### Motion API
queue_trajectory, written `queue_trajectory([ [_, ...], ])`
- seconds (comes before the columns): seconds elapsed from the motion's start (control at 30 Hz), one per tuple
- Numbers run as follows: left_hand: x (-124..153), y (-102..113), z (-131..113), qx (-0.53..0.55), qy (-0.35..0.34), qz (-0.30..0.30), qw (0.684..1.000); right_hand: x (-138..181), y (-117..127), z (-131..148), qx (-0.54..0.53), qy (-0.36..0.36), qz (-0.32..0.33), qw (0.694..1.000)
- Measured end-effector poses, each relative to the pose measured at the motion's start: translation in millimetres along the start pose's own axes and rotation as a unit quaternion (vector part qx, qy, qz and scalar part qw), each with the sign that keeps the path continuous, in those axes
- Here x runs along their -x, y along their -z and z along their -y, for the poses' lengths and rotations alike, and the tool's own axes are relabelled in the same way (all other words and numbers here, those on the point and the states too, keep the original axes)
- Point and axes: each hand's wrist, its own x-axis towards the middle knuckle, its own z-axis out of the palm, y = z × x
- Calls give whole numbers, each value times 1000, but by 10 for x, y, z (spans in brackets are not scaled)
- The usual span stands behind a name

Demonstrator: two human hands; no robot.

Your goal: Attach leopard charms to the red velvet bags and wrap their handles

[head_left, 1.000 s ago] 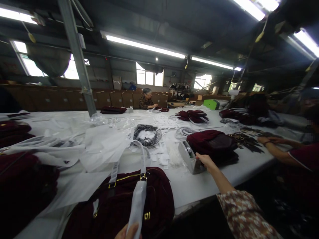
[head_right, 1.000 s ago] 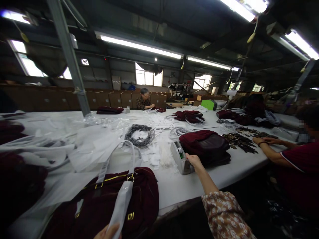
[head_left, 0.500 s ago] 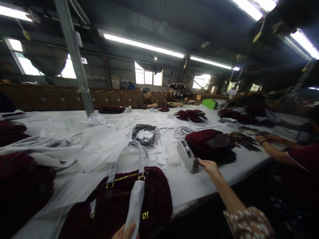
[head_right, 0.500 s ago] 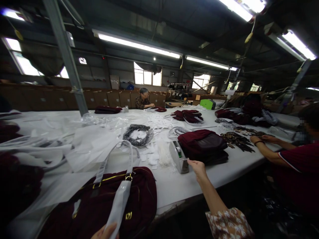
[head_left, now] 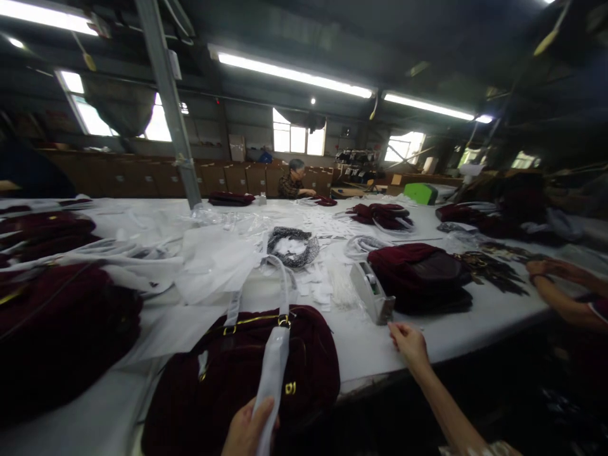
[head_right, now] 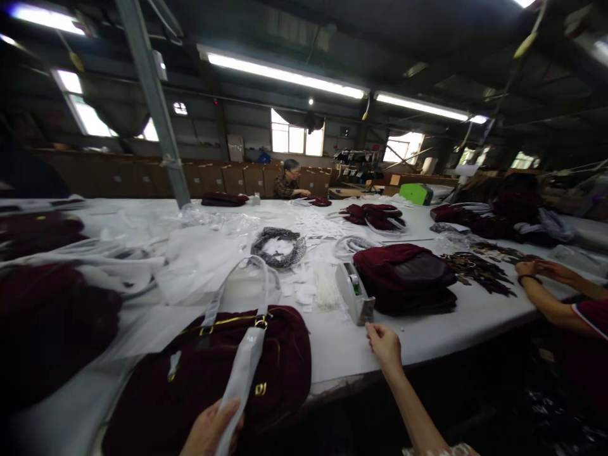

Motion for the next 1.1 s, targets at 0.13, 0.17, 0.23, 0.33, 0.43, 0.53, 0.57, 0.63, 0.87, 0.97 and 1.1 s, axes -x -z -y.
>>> queue_trajectory([
  [0.13,76,-58,-78,18,-5,1,1000,616,-384,374,-36,35,238,970],
  [0.17,91,-68,-95,18,-8,3,1000,786,-501,496,-53,40,311,948],
  [0.23,118,-86,-120,13,-16,2,1000,1095,-736,715,-77,41,425,901],
  [0.33,148,-108,-132,10,-41,-11,999,1383,-1078,870,-82,44,498,862],
  [0.43,147,-120,-125,7,-52,-6,999,1452,-1363,805,-38,60,501,863],
  [0.53,132,-125,-115,3,-58,-1,998,1433,-1539,683,37,70,463,883],
  [0.57,129,-127,-115,2,-61,-2,998,1428,-1571,661,62,73,446,890],
  [0.63,130,-133,-119,-1,-59,-5,998,1427,-1608,658,103,83,412,902],
  [0.87,166,-152,-137,-25,-64,-29,997,1415,-1647,751,174,90,360,912],
  [0.97,165,-145,-143,-17,-74,-26,997,1393,-1653,702,144,57,366,918],
  [1.1,132,-174,-195,56,-71,17,996,1394,-1627,703,94,-31,432,897],
])
